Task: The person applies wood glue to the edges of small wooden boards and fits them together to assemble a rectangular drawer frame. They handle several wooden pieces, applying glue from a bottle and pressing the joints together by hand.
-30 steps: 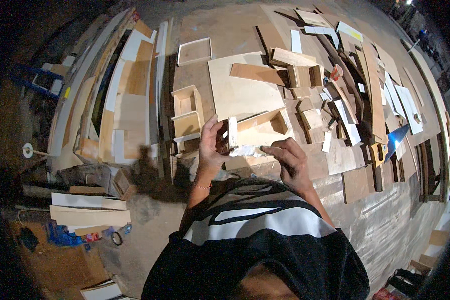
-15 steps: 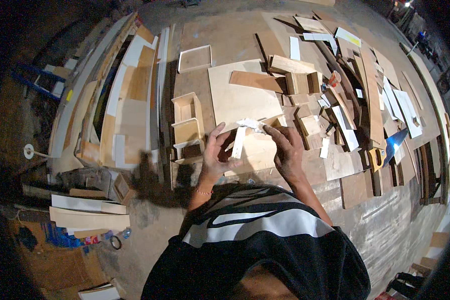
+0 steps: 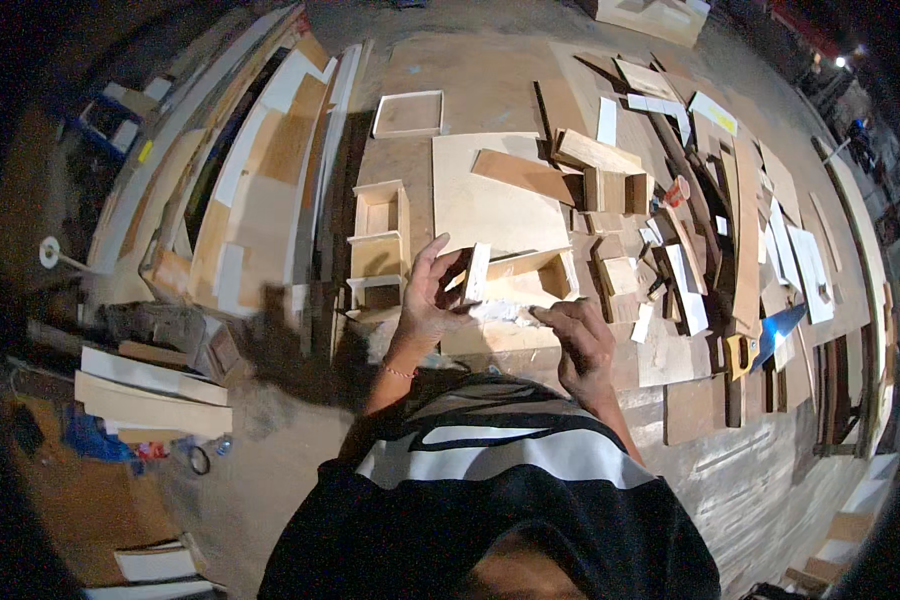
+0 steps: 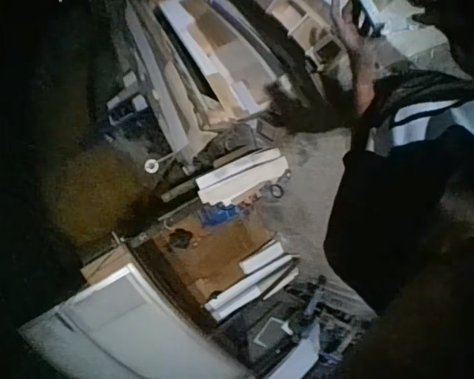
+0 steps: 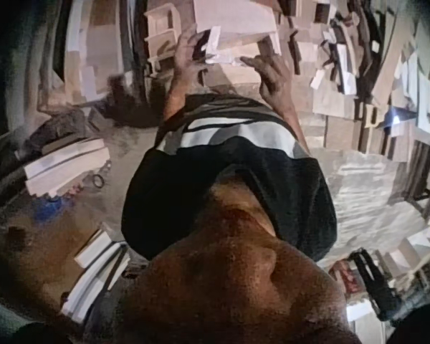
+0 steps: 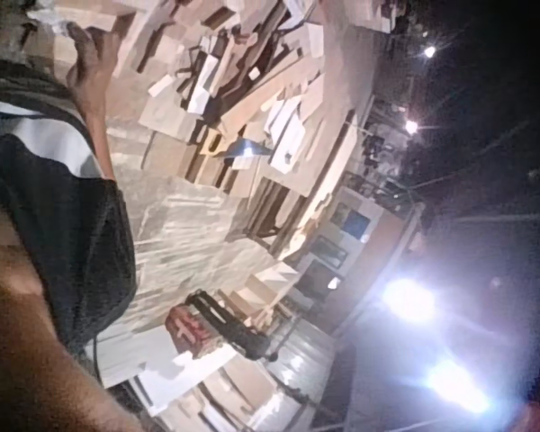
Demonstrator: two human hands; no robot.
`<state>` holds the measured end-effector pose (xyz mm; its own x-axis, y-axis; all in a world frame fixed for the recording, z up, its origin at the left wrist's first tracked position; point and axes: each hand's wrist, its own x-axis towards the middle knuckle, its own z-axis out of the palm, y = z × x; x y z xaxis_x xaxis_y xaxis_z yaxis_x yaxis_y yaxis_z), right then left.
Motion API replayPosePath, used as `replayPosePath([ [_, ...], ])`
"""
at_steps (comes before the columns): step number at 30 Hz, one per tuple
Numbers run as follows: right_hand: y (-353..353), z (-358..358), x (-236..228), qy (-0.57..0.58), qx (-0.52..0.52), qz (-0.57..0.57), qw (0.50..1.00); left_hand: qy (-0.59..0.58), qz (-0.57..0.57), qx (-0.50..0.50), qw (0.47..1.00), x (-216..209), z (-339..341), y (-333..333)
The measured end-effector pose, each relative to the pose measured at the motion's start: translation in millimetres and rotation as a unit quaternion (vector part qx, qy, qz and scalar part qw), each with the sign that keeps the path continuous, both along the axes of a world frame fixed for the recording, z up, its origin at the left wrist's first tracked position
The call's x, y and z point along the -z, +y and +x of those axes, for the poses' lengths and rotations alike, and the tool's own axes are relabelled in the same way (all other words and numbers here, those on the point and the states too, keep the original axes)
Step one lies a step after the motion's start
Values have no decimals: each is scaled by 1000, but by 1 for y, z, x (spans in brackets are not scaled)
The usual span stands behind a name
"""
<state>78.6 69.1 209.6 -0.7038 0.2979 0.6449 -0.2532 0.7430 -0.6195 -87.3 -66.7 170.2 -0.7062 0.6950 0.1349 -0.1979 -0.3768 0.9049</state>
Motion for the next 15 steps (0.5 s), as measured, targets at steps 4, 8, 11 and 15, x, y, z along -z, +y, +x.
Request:
replayPosePath([
  [4,-1,-12,-1,6,83,0,997,75,-6,2,997,-8,4,-4],
  [8,-2,-11,-2,-44,73,34,996,70,0,0,998,-2,2,-6],
  [11,0,-5,-2,-39,10,41,998,166,11,-17,986,4,-6,-7],
  [15,1,-12,1,7,46,-6,999,131,-30,-26,991,-6,-2,-10],
])
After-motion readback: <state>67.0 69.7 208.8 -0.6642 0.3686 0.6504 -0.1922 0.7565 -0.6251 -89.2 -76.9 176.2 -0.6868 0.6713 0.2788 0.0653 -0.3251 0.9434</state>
